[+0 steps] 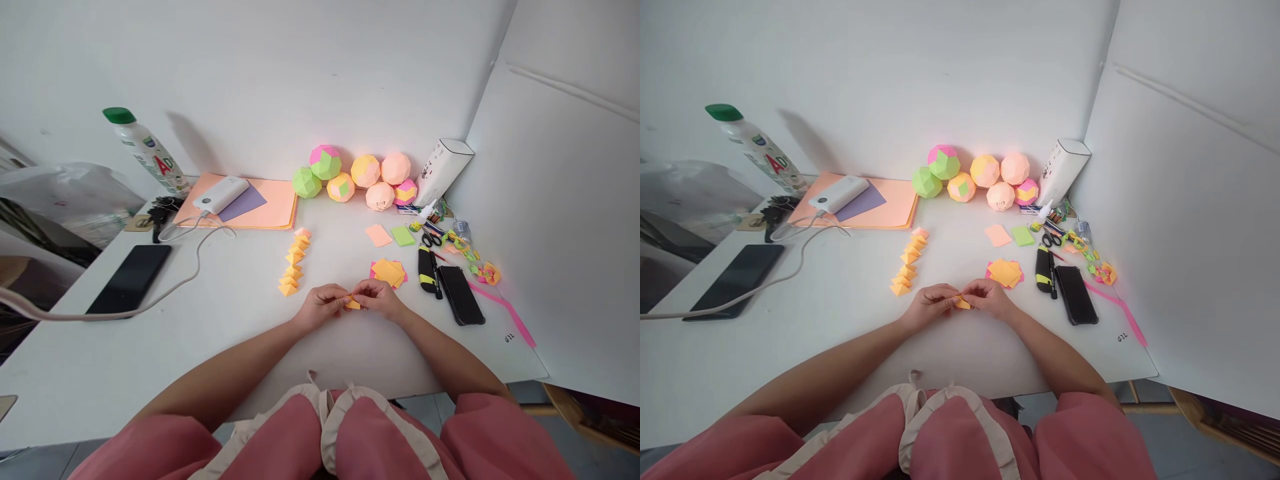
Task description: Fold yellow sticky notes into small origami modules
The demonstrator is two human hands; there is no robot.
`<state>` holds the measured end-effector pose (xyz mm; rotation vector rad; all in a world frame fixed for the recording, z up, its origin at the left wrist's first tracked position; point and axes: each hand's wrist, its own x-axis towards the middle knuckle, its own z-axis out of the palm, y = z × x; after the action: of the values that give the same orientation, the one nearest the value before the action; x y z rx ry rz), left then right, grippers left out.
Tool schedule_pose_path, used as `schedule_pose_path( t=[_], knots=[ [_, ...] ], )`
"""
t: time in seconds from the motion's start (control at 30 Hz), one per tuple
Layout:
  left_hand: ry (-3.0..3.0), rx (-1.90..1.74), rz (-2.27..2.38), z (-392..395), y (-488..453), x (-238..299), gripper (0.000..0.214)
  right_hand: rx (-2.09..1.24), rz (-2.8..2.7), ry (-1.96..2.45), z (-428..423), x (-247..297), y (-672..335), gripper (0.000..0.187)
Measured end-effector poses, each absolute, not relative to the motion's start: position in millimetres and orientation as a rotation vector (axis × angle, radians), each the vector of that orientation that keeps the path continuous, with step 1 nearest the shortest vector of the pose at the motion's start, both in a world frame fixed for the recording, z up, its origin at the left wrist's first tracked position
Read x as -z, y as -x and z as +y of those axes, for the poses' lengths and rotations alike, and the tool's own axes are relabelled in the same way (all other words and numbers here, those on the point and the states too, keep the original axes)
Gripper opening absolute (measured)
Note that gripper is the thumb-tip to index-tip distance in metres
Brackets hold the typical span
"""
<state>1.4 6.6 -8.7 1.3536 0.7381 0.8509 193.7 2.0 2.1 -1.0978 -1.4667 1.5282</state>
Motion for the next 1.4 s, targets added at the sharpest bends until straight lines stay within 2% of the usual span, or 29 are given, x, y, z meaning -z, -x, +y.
schedule_pose_path(
  t=[0.53, 0.93, 1.4],
  knots=[
    [-1.265, -0.812, 0.818, 6.0, -2.8, 7.5, 0.025, -1.576, -1.358, 1.114, 5.9, 1.3, -196.4, 0.019],
    [-1.209, -0.781, 0.875, 5.5, -3.0, 6.3, 0.039, -1.560, -1.369, 1.146, 5.4, 2.6, -196.7, 0.022],
    [-1.201, -0.780, 0.862, 5.5, -2.0, 8.8, 0.034, -1.512, -1.385, 1.190, 2.5, -3.6, -191.1, 0.017]
  ],
)
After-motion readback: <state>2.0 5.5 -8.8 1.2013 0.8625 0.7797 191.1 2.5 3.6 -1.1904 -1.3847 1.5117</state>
